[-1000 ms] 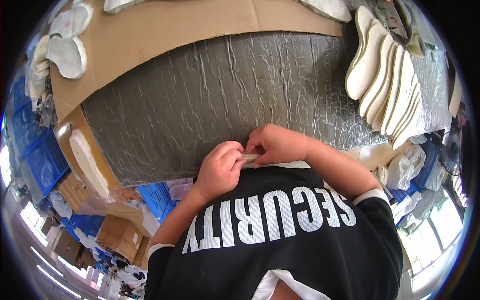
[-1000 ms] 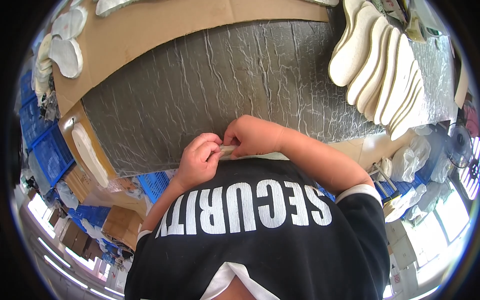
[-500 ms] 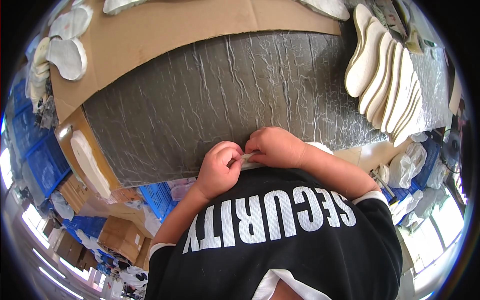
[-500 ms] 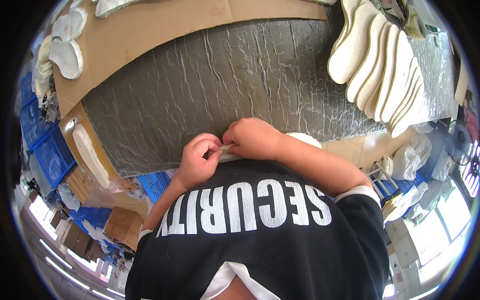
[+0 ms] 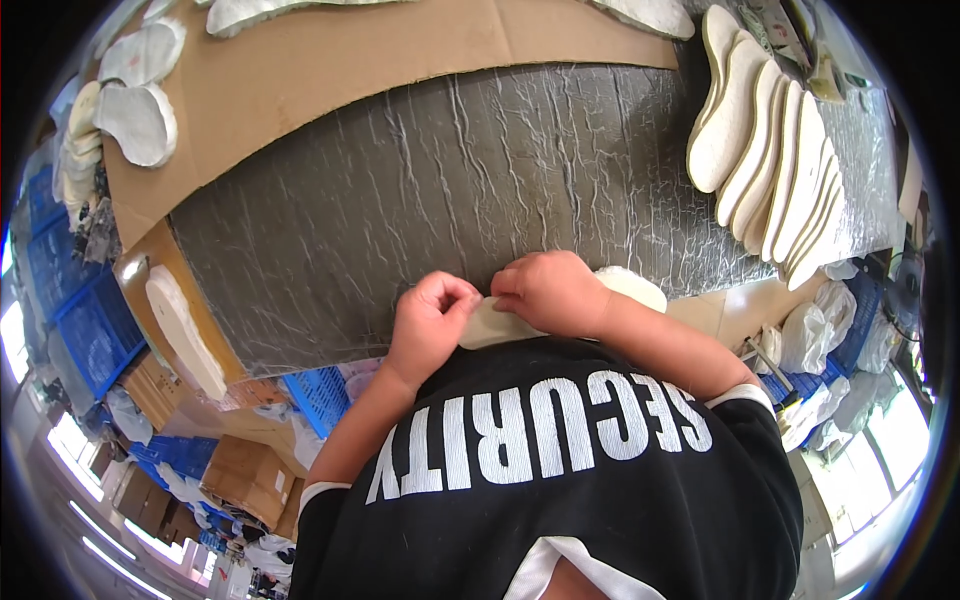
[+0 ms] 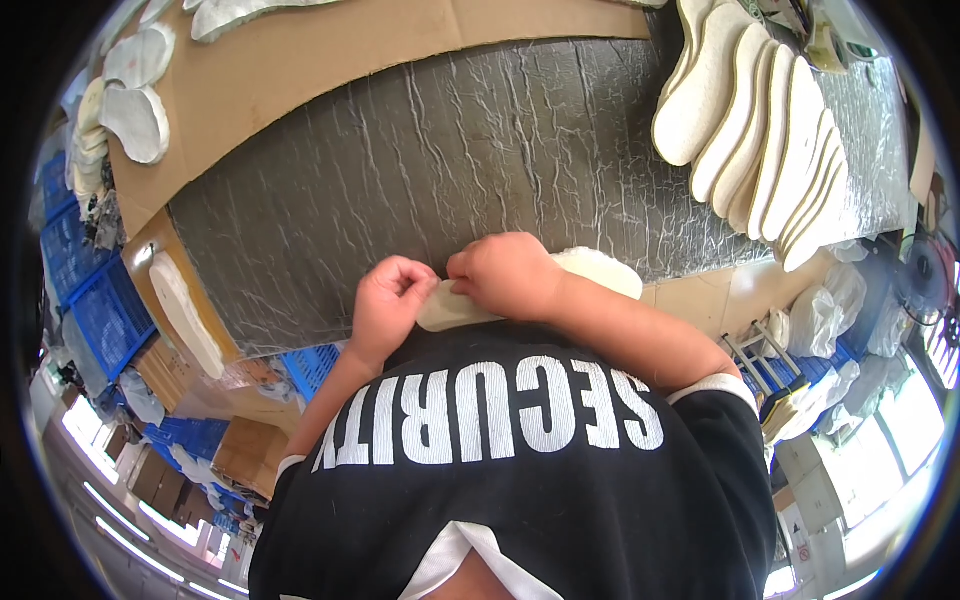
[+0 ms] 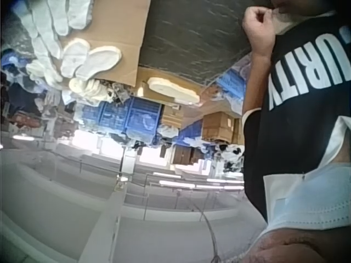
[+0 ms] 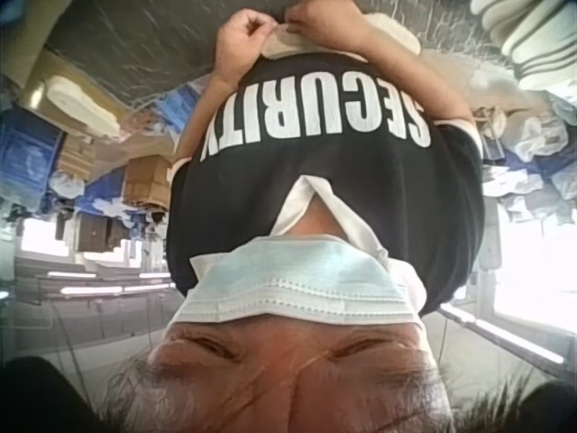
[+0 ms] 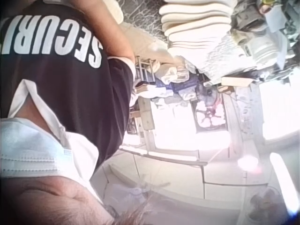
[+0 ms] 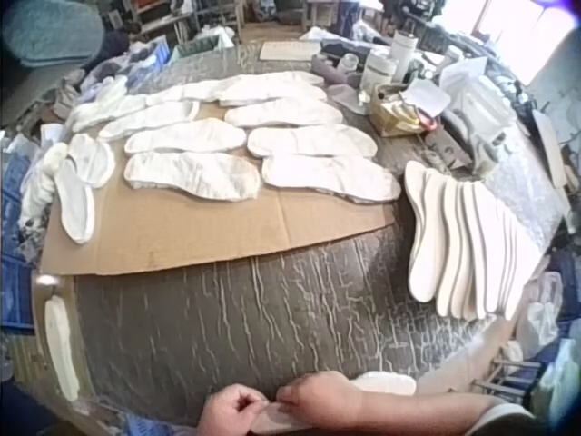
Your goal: Attaching soft fabric linings to shoe insole components by hand.
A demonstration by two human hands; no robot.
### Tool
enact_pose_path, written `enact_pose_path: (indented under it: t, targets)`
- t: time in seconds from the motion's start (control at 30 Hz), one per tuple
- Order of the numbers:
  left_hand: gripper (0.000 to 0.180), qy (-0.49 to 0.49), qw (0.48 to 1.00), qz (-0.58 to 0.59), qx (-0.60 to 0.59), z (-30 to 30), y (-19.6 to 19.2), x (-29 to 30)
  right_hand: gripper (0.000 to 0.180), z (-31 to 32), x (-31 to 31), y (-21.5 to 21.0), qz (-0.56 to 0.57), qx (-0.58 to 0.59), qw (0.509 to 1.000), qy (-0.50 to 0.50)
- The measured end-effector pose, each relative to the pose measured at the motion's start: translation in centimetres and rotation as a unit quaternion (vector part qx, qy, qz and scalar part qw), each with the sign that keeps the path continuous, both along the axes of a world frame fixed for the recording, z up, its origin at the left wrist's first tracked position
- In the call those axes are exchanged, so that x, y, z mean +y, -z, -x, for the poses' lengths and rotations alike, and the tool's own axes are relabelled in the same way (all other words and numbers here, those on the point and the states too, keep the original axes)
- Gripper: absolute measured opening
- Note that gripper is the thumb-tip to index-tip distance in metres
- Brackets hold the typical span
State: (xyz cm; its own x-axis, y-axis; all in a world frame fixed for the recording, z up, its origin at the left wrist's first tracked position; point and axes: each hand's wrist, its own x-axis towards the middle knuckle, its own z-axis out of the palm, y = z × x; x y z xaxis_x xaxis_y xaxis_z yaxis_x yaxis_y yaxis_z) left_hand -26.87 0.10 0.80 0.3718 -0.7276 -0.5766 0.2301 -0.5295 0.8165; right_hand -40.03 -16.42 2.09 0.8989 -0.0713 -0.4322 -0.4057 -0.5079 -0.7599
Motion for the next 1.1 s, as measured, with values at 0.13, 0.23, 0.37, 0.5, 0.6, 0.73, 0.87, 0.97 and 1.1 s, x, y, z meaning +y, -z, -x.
enact_pose_path:
  t: [0.13, 0.23, 0.37, 0.5, 0.6, 0.73, 0.87, 0.97, 1.1]
  targets:
    - [0.047, -0.039, 0.973, 0.215, -0.071, -1.9, -0.9, -1.7, 0.021, -1.2, -3.3, 1.2, -0.19, 0.09, 0.973, 0.099]
    - [0.057, 0.162, 0.905, 0.237, -0.312, -3.5, -3.8, -3.0, 0.023, -1.6, -5.0, 3.4, -0.37, 0.151, 0.902, 0.162]
    - [0.048, 0.197, 0.858, 0.283, -0.382, -2.9, -4.2, -4.1, 0.025, -1.5, -3.9, 4.2, -0.562, 0.196, 0.772, 0.221]
    - [0.04, 0.201, 0.867, 0.29, -0.352, -2.5, -4.0, -4.2, 0.025, -0.8, -1.5, 5.6, -0.65, 0.226, 0.693, 0.215]
    - [0.035, 0.198, 0.899, 0.264, -0.287, -2.3, -4.4, -4.0, 0.022, -0.4, -0.9, 5.4, -0.67, 0.233, 0.671, 0.216]
    - [0.029, 0.213, 0.899, 0.244, -0.296, -2.0, -4.2, -3.4, 0.021, 0.0, -0.2, 5.4, -0.675, 0.226, 0.674, 0.2]
    - [0.018, 0.192, 0.921, 0.242, -0.237, -1.4, -3.8, -3.1, 0.029, 0.7, 0.9, 6.1, -0.614, 0.199, 0.741, 0.182]
    - [0.013, 0.127, 0.955, 0.194, -0.186, -1.1, -3.4, -1.8, 0.043, 1.0, -0.8, 2.9, -0.466, 0.085, 0.869, 0.14]
    - [0.009, 0.053, 0.976, 0.132, -0.163, -1.2, -2.0, -0.4, 0.054, 2.2, -4.2, 0.5, -0.361, 0.029, 0.931, -0.042]
